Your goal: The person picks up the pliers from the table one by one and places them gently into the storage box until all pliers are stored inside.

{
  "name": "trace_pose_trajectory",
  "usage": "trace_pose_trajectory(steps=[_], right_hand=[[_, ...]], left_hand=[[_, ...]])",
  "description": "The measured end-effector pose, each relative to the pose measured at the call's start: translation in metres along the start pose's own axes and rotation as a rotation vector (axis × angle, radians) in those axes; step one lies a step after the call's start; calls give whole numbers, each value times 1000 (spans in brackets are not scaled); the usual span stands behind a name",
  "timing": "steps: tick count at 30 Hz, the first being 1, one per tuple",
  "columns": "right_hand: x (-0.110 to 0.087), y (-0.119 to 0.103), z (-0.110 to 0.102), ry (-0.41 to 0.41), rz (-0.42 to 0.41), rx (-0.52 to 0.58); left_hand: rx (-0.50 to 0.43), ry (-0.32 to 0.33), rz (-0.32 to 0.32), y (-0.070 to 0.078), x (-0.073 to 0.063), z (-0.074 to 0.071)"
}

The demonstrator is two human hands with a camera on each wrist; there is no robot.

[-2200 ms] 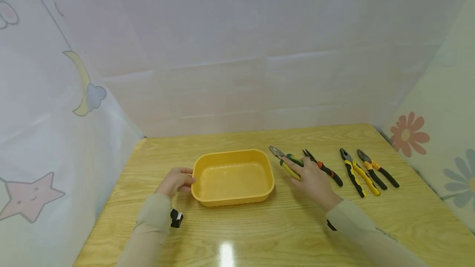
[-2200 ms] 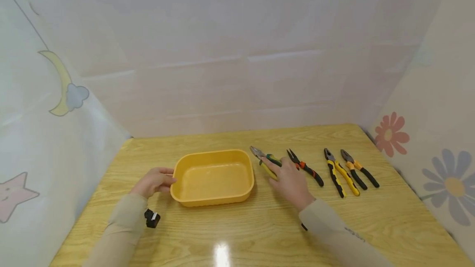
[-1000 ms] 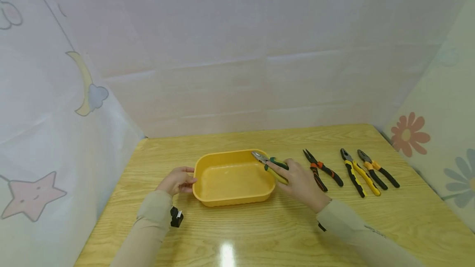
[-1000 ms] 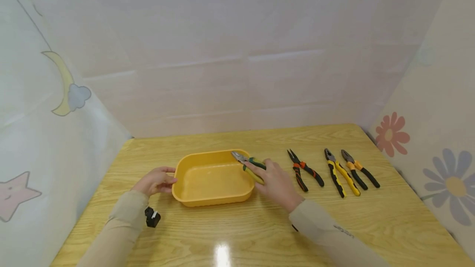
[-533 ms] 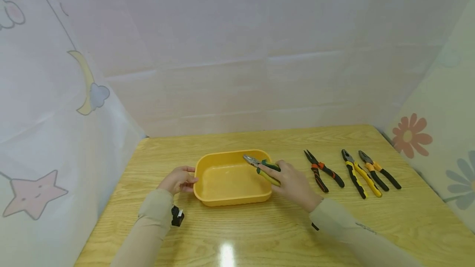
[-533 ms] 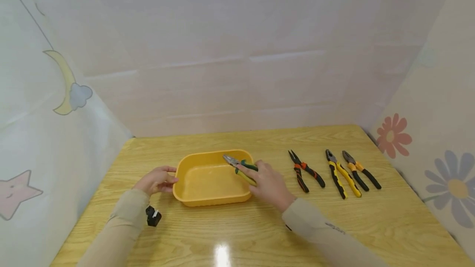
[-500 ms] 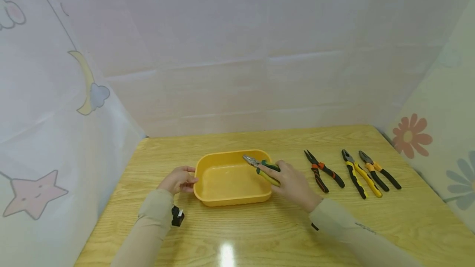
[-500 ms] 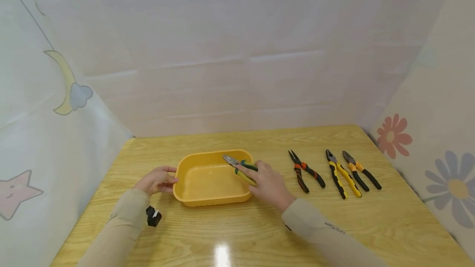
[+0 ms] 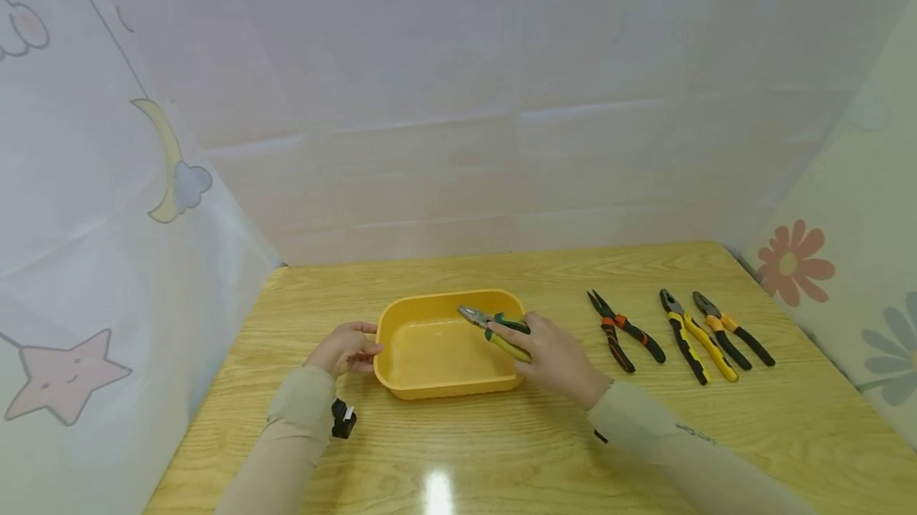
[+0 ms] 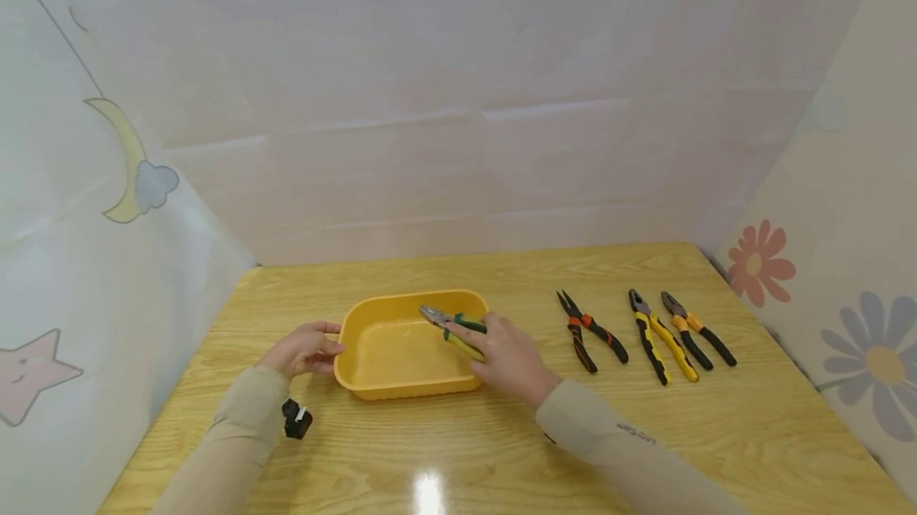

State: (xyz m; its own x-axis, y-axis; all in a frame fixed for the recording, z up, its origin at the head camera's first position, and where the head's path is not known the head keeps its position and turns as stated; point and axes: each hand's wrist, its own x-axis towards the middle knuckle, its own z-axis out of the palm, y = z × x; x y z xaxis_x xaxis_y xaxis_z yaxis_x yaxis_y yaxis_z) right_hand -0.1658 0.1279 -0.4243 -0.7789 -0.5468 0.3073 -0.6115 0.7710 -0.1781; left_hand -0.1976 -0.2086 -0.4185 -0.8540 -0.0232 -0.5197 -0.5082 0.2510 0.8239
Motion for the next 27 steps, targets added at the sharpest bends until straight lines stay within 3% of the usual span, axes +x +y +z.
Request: trace_pose_trajectory(steps=[9,27], right_hand=[[7,-5,-1,9,-69,-17],[23,-15,-1,-69,-178,-60]], left_hand=[[-3,5,-7,-1,2,0],[-7,2,-9,1,1,0]])
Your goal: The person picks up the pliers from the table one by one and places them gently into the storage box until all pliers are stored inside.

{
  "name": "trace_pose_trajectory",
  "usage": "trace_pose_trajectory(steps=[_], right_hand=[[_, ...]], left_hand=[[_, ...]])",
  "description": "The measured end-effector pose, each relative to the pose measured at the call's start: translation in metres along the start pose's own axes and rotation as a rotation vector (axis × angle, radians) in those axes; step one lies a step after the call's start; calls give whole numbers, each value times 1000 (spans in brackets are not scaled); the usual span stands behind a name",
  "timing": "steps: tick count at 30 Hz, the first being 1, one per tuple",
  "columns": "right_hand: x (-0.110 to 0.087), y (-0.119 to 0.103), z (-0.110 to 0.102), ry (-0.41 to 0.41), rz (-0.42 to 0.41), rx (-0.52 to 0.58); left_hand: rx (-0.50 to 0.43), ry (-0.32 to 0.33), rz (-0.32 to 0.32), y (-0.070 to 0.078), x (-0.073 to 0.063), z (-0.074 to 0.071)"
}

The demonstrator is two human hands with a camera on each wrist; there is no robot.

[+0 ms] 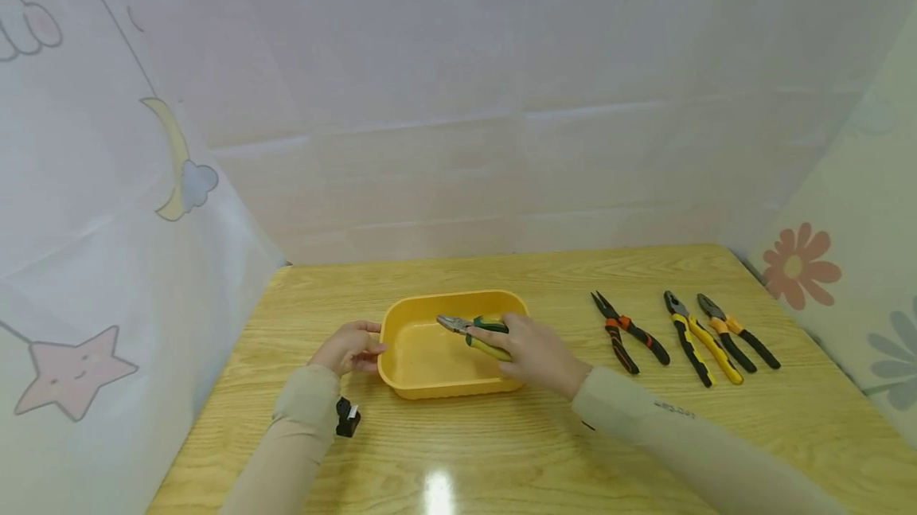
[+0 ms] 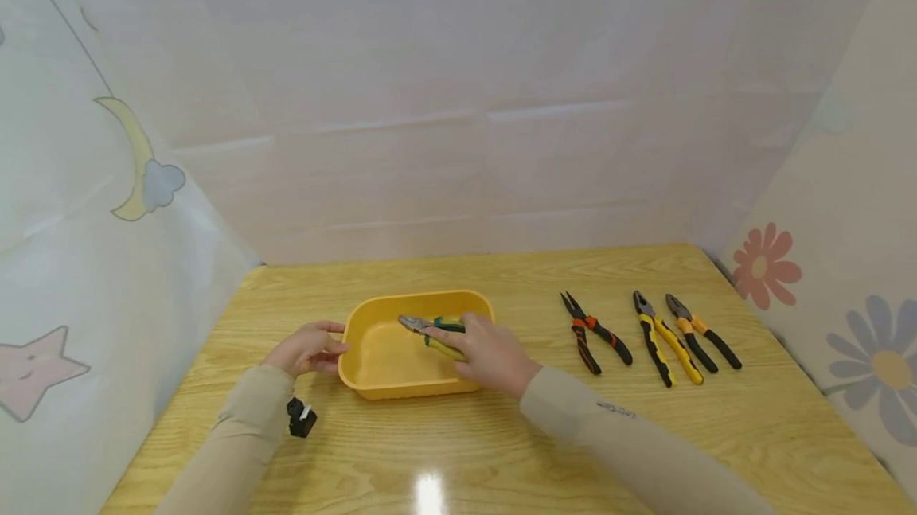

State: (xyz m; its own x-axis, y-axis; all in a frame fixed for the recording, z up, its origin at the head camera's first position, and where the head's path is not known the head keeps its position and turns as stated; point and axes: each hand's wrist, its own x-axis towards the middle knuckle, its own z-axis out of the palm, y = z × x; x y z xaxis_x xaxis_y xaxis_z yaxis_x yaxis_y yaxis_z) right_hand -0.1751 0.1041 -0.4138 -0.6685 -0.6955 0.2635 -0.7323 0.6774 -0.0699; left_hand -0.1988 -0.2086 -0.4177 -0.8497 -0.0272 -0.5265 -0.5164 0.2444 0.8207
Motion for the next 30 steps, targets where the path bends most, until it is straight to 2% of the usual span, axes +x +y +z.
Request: trace_pose_trajectory(steps=[18,30], right_hand=[[9,-8,1,-54,-53,-22],[21,-7,0,-127,-111,10]], left_hand=[[24,3,-1,0,0,0],[25,11,1,-1,2,0]])
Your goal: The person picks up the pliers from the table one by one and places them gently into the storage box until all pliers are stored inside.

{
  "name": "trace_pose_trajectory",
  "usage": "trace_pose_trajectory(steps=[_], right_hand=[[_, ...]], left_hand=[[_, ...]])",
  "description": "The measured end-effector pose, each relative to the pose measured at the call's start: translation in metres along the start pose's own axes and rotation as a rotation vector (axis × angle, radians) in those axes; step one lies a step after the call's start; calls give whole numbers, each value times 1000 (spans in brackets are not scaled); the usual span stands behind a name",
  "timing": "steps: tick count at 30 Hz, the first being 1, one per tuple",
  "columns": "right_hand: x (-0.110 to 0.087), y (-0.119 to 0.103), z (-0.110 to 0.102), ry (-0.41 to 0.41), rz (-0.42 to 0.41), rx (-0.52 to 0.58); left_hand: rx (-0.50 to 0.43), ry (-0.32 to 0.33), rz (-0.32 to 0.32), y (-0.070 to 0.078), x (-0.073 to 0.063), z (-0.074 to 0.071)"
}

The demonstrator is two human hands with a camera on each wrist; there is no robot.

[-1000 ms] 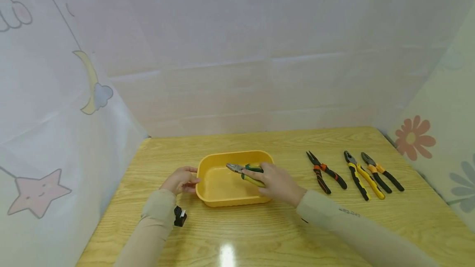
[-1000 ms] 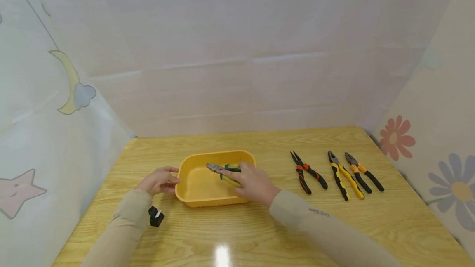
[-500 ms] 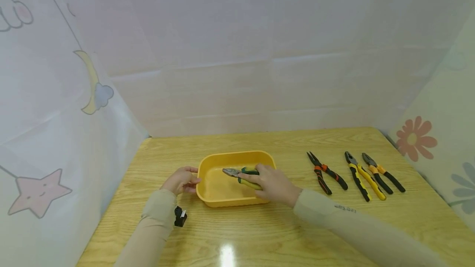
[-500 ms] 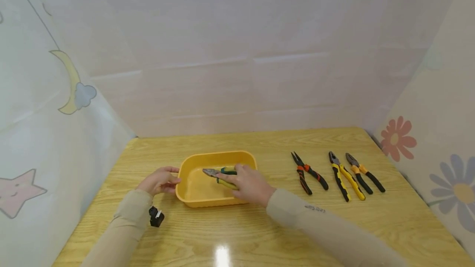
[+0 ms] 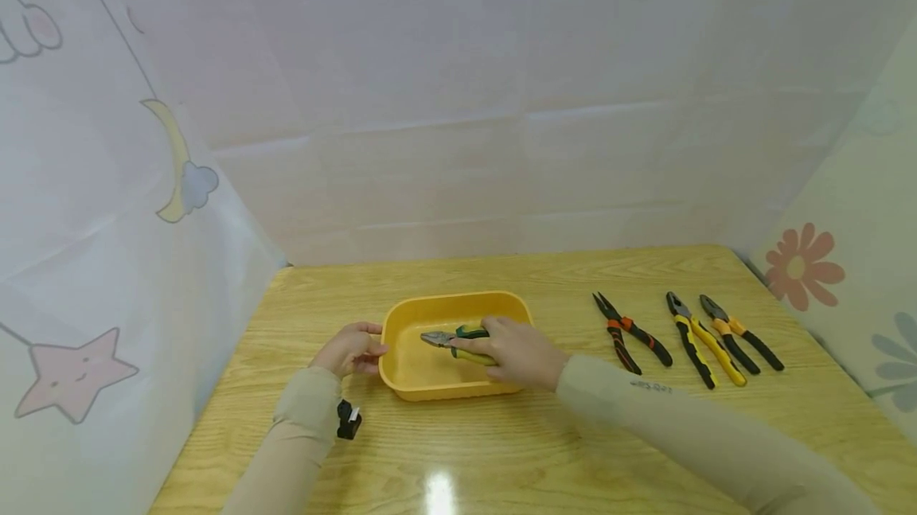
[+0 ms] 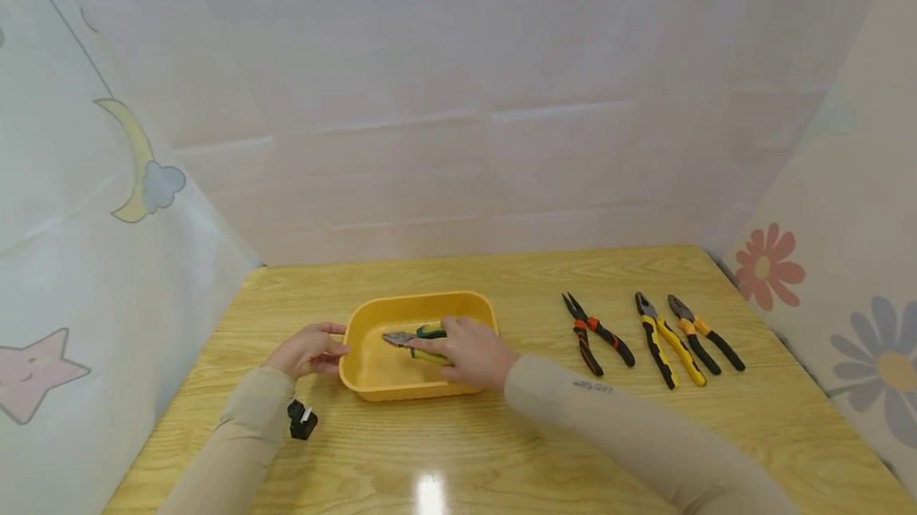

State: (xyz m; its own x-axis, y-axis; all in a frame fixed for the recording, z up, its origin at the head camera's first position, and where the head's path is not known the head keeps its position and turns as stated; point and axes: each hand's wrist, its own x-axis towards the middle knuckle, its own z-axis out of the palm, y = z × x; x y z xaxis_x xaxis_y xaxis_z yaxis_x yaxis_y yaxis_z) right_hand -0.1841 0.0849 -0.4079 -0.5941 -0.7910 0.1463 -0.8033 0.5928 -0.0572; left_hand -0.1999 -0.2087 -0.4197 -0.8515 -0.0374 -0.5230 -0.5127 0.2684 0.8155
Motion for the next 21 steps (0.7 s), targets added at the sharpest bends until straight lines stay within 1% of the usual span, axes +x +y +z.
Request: trace_pose_trajectory(steps=[5,10,16,21], right_hand=[[7,2,2,-33,-57,-72],[15,4,3,-83,-119,-143],[23,9,10,-121,-185,-180],[30,11,11,-193,-221,-210]], left_hand=[[-4,7,-2,-1,1,0],[-11,10,-1,-2,1,0],[-11,1,3,-1,-1,0],[1,-2,10,0,-2,0]])
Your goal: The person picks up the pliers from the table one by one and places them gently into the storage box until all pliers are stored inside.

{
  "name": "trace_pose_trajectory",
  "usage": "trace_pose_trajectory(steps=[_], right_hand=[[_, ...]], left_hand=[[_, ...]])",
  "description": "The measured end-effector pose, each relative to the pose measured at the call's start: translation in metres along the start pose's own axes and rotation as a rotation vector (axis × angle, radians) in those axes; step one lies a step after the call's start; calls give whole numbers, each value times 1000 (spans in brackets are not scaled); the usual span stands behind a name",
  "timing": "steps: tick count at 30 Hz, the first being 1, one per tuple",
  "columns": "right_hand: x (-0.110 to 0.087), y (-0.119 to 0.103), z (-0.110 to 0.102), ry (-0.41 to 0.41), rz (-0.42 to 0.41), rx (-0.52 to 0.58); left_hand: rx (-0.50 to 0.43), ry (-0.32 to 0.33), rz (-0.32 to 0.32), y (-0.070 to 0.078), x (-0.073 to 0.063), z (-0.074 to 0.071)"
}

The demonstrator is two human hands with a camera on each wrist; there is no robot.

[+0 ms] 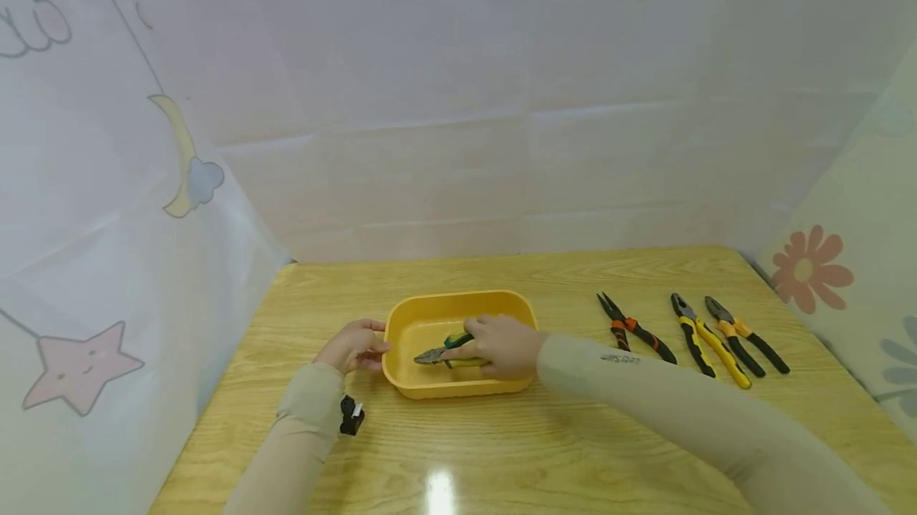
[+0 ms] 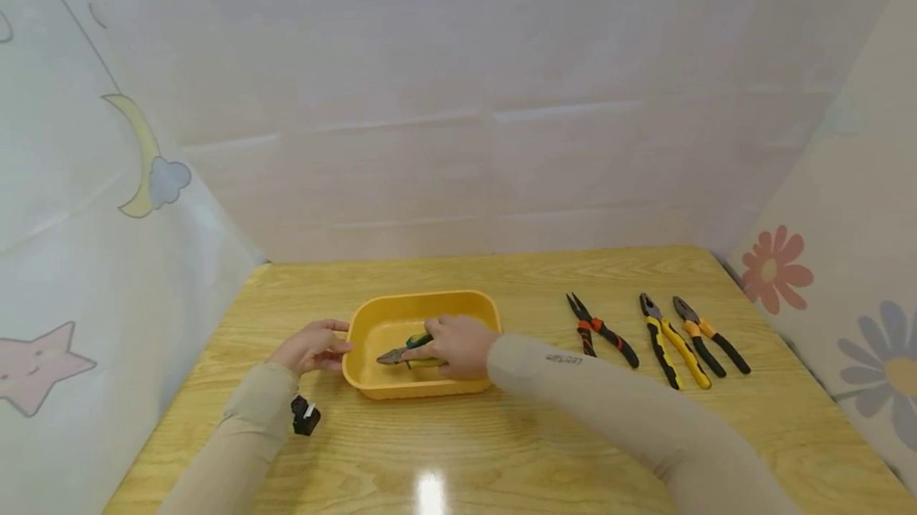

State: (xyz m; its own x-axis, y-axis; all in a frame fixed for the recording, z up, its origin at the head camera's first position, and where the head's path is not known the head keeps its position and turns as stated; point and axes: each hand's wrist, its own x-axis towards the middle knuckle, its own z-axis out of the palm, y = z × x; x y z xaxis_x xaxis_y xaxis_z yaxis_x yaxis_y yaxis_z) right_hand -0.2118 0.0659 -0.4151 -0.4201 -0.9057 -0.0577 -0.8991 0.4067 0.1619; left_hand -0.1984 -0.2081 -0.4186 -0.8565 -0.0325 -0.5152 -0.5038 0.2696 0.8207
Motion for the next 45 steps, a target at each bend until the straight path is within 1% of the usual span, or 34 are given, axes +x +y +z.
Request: trace_pose_trajectory(steps=[3,9,14,20,28,33,39,41,45], right_hand=[[4,0,-1,-34,-11,-15],[12,-1,1,-49,-42,-48],[20,-1,7,-53,-43,-34],[27,0,16,-105,-49,-44],[34,1,21,-163,1,44],[36,3,23,-214,15,43],[37,2,28,-277,43,-3],[38,1,31,-281,47,-30],[39,-1,34,-260,6,-122]], left_hand=[[8,-6,0,0,1,1],[10,-2,2,0,1,1],[1,-5,6,0,0,1],[4,-9,7,-1,-1,1],[7,4,-1,0,0,1],[8,5,5,1,1,1],[19,10,5,1,1,0],[21,8,5,1,0,0],[22,7,9,0,0,0]])
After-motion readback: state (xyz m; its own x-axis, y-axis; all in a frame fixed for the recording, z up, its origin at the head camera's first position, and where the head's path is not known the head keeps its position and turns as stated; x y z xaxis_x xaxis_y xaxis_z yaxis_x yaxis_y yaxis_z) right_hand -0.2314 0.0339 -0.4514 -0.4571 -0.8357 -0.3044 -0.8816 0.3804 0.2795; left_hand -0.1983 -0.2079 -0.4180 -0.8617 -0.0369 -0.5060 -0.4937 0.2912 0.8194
